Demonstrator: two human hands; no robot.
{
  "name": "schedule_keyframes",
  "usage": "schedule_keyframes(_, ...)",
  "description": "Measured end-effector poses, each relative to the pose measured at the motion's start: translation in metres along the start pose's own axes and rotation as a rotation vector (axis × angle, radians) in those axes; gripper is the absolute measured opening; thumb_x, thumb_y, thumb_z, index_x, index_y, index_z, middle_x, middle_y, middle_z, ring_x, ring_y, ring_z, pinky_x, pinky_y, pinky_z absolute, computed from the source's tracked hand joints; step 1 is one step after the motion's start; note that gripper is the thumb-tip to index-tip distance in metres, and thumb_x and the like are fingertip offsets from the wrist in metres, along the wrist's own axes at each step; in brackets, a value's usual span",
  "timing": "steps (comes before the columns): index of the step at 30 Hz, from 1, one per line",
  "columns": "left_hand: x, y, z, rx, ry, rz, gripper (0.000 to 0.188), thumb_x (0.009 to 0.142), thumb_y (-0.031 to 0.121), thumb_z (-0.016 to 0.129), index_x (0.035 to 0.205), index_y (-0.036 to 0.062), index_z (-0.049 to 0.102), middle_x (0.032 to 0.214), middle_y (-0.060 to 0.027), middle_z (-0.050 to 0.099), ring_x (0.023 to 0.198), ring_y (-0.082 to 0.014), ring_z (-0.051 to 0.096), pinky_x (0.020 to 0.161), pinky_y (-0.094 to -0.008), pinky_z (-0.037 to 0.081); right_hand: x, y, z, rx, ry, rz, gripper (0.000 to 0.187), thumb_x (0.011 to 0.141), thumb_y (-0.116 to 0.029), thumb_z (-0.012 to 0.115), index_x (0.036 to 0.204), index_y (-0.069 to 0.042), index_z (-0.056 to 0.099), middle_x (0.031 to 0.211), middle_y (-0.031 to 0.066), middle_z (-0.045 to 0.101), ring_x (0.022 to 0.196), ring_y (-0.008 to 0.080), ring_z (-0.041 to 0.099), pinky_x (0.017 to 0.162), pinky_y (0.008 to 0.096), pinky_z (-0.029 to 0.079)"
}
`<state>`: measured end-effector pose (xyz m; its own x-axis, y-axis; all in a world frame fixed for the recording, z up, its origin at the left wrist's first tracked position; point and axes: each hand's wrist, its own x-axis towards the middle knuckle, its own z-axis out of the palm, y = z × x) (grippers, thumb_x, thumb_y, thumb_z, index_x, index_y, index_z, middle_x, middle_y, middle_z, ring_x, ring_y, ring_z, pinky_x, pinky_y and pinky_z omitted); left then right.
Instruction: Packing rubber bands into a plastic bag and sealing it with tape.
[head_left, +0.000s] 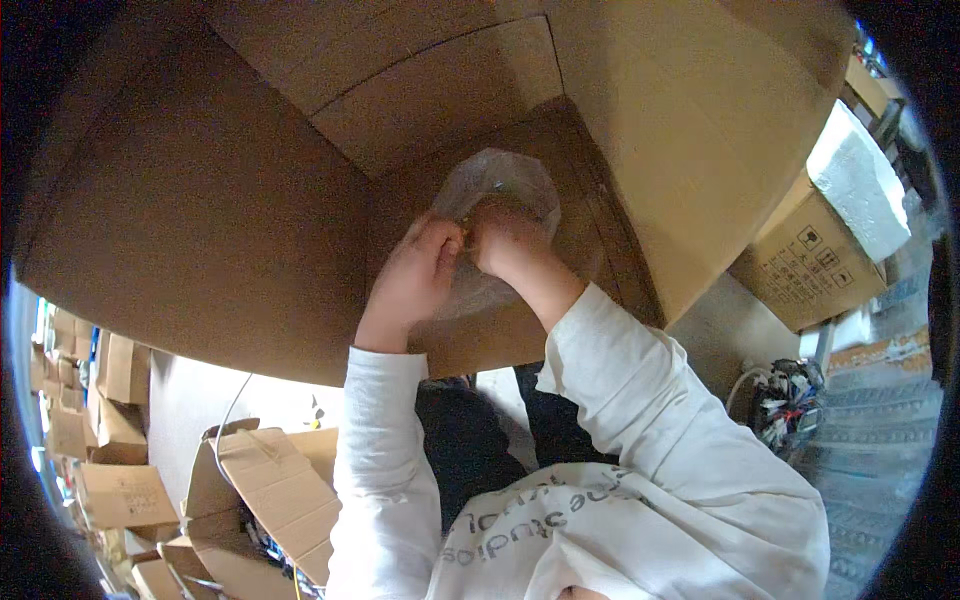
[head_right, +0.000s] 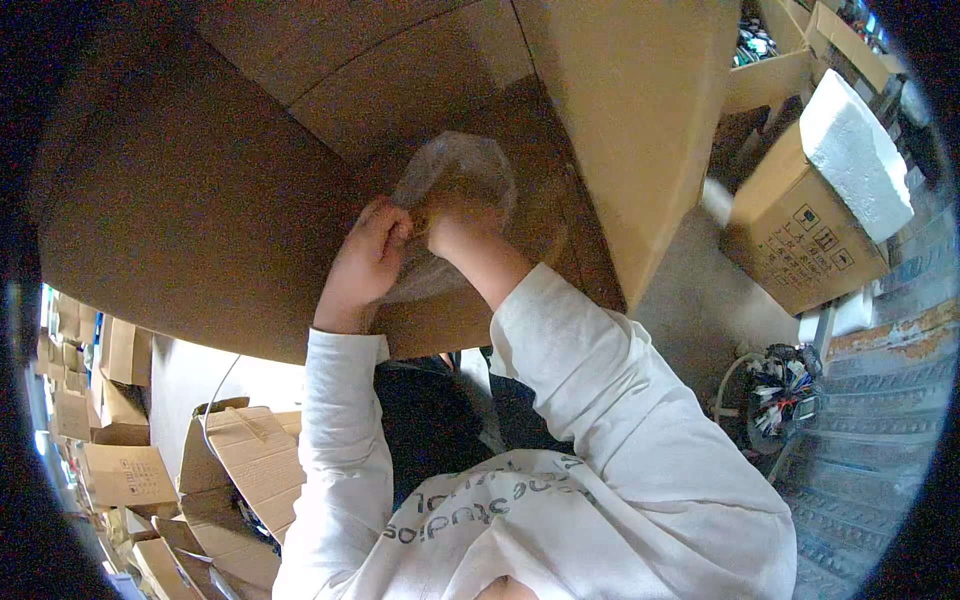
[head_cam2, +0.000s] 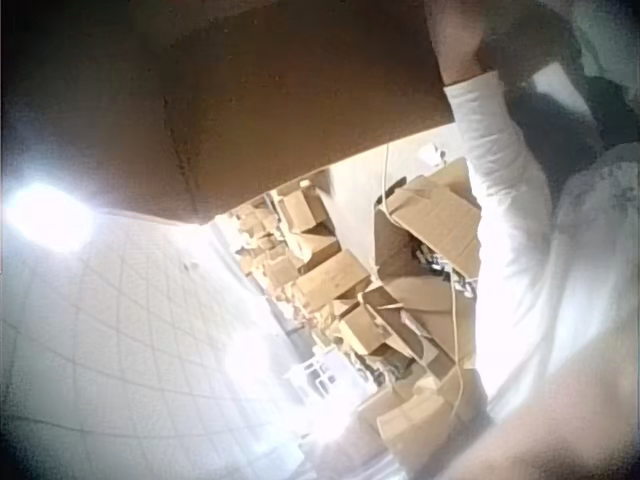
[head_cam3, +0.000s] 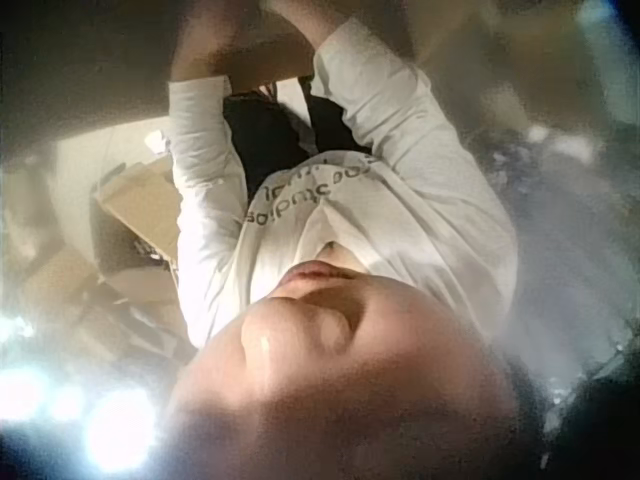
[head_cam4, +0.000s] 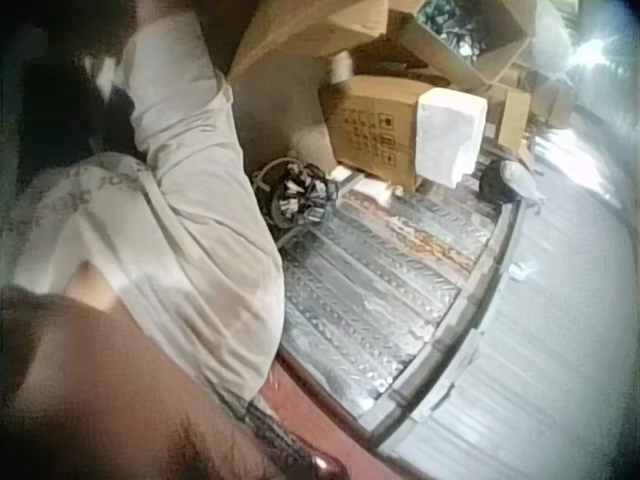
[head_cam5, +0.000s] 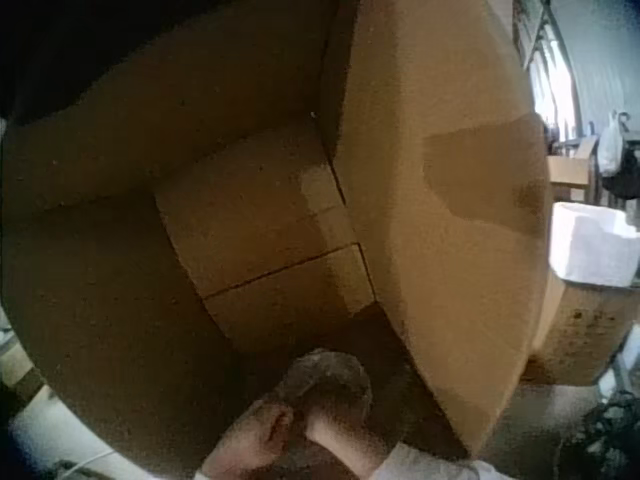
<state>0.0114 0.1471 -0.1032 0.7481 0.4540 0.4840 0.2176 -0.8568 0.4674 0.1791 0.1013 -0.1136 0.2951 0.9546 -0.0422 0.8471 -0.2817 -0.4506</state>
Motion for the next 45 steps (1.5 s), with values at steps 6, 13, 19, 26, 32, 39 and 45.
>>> schedule_keyframes(6,-0.008,-0.042,0.023,0.247,-0.042,-0.199,0.018,0.094,0.006,0.059,0.111,0.0039,0.064,0.119,-0.0252,0.063,0.111,-0.0464,0.062,0.096,-0.053,0.052,-0.006,0.01,0.001,0.035,0.144,-0.064,0.037,0.095,-0.021,0.058,0.127,-0.007,0.07,0.131,0.0214,0.068,0.12,0.0394,0.067,0.101,0.0516,0.053)
schedule_keyframes(13,-0.015,-0.064,0.004,0.332,0.24,-0.19,0.036,0.094,0.022,0.07,0.127,0.0107,0.066,0.135,-0.0213,0.06,0.12,-0.0437,0.061,0.101,-0.0503,0.052,-0.01,0.016,0.003,0.038,0.154,-0.064,0.034,0.095,-0.029,0.06,0.119,-0.008,0.071,0.122,0.0204,0.071,0.112,0.0402,0.069,0.095,0.0529,0.055)
schedule_keyframes(19,-0.038,-0.076,0.004,0.289,0.218,-0.266,0.037,0.092,0.033,0.078,0.119,0.0085,0.07,0.125,-0.0175,0.066,0.11,-0.033,0.067,0.089,-0.0418,0.054,-0.015,0.007,-0.014,0.106,0.063,-0.079,0.047,0.096,-0.031,0.062,0.134,-0.004,0.065,0.144,0.0231,0.059,0.132,0.0419,0.058,0.112,0.05,0.046)
schedule_keyframes(26,-0.041,-0.096,-0.002,-0.306,0.361,-0.689,0.041,0.094,0.037,0.076,0.113,0.001,0.072,0.09,-0.0087,0.074,0.084,-0.0214,0.068,0.081,-0.0382,0.055,-0.003,0.034,-0.009,0.231,0.049,0.002,0.046,0.096,-0.037,0.064,0.129,-0.005,0.068,0.133,0.0228,0.066,0.122,0.0435,0.064,0.104,0.0524,0.051)
schedule_keyframes(32,-0.112,-0.113,-0.049,-0.338,0.536,-0.659,0.038,0.09,0.032,0.08,0.112,0.0014,0.073,0.099,-0.0108,0.073,0.092,-0.0242,0.066,0.082,-0.0405,0.054,0.003,0.019,0.003,0.411,0.078,-0.093,0.045,0.098,-0.037,0.063,0.133,-0.008,0.069,0.125,0.0216,0.072,0.113,0.0396,0.07,0.098,0.0471,0.054)
schedule_keyframes(39,-0.203,-0.05,-0.08,0.545,0.852,-0.36,0.065,0.093,0.05,0.074,0.142,0.0089,0.059,0.153,-0.0215,0.05,0.144,-0.0403,0.042,0.119,-0.0557,0.034,-0.001,0.048,0.084,0.351,0.166,-0.222,0.056,0.099,-0.039,0.064,0.146,-0.009,0.058,0.147,0.016,0.06,0.134,0.034,0.057,0.114,0.0427,0.044)
schedule_keyframes(45,-0.271,-0.115,-0.104,1.353,0.751,-0.979,0.092,0.091,0.06,0.065,0.155,0.0016,0.034,0.15,-0.0383,0.035,0.133,-0.0542,0.04,0.099,-0.0608,0.042,0.127,0.08,0.092,0.045,0.488,-0.405,0.057,0.1,-0.041,0.061,0.148,-0.012,0.056,0.153,0.0161,0.055,0.139,0.0329,0.052,0.117,0.0414,0.041)
